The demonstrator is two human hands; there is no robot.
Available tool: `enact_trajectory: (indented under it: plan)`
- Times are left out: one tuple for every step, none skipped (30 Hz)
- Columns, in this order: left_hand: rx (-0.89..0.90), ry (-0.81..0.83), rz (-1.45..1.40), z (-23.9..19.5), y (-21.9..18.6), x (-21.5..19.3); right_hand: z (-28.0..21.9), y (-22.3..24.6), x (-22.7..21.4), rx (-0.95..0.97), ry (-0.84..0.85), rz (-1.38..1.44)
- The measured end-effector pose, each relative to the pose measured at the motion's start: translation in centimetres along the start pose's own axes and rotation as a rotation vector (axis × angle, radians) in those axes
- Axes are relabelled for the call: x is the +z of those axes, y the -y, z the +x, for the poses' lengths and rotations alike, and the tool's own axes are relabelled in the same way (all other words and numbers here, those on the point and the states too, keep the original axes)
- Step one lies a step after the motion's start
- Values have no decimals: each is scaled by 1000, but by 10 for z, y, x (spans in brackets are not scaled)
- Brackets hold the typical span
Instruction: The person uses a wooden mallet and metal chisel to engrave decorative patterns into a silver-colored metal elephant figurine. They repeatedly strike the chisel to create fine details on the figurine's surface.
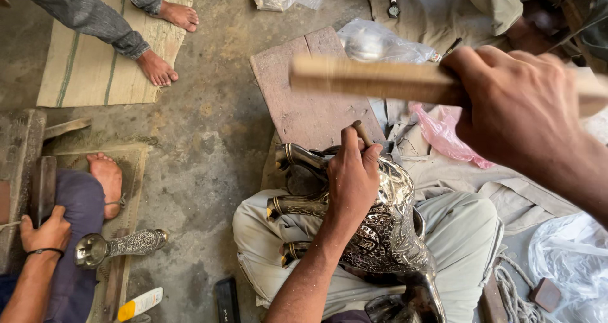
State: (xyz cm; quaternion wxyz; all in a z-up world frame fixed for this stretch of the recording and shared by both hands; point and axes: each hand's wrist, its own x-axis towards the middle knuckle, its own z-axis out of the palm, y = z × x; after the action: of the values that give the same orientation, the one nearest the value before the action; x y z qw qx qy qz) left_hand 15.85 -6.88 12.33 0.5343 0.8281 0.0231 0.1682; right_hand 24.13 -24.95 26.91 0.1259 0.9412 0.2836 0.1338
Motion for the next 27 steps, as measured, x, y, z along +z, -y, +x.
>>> enact_trajectory:
  plan:
    - [-16, 6, -10, -1, 0, 0, -1, 0, 2, 21, 103, -35]
    - [-32, 11, -20, -3, 0, 0, 0, 0, 3, 41, 205, -71]
    - [-44, 16, -29, -2, 0, -2, 1, 1, 3, 65, 304, -107]
    - [-39, 14, -25, -2, 0, -2, 2, 2, 2, 42, 215, -113]
    - [-37, 10, -22, -2, 0, -2, 3, 2, 0, 18, 127, -120]
    - [-35, 6, -20, -2, 0, -2, 4, 3, -2, -7, 39, -128]
    - [-37, 4, -31, -2, -1, -2, 6, 5, -5, 37, 154, -100]
    - [-39, 2, -42, -2, -2, -3, 8, 7, -8, 81, 269, -72]
    - [-43, -4, -53, -1, -1, -3, 12, 9, -9, 122, 383, -45]
    - [-43, 2, -57, 0, -1, -2, 11, 7, -12, 72, 293, -94]
    - [-45, 5, -59, 0, -2, -3, 9, 5, -14, 17, 202, -140]
    - [-48, 8, -61, -1, -2, -4, 8, 5, -15, -37, 111, -185]
    - [-36, 2, -56, -1, -1, -4, 6, 3, -12, -6, 37, -57]
    - [-23, -4, -51, -1, -1, -3, 6, 1, -8, 25, -36, 70]
    - [-10, -2, -45, -2, 0, -3, 4, 1, -3, 66, -105, 199]
    - [-8, -8, -43, -3, 0, -3, 4, -1, 2, 60, 2, 133]
    - [-2, -11, -41, -2, 1, -2, 7, -4, 8, 60, 108, 66]
    - [4, -14, -40, -2, 1, -2, 6, -6, 12, 60, 215, 0]
    - [3, -11, -32, -3, 1, -1, 6, -7, 14, 22, 132, -38]
    - [2, -9, -25, -4, 2, -1, 6, -7, 16, -16, 48, -76]
    - [2, -12, -18, -3, 1, -1, 7, -7, 15, -58, -39, -116]
    - [-8, -2, -21, -3, 1, -1, 10, -6, 14, 2, 65, -54]
    - [-19, 8, -23, -2, 1, -1, 11, -4, 12, 62, 168, 9]
    - [-30, 18, -24, -1, 0, -2, 12, -3, 9, 122, 271, 72]
    - [-57, 32, -42, 0, -1, -3, 13, -2, 6, 73, 253, -31]
    - [-84, 47, -59, 2, -2, -3, 12, -3, 2, 25, 234, -135]
    - [-115, 70, -79, 2, -3, -2, 9, -4, 0, -18, 224, -237]
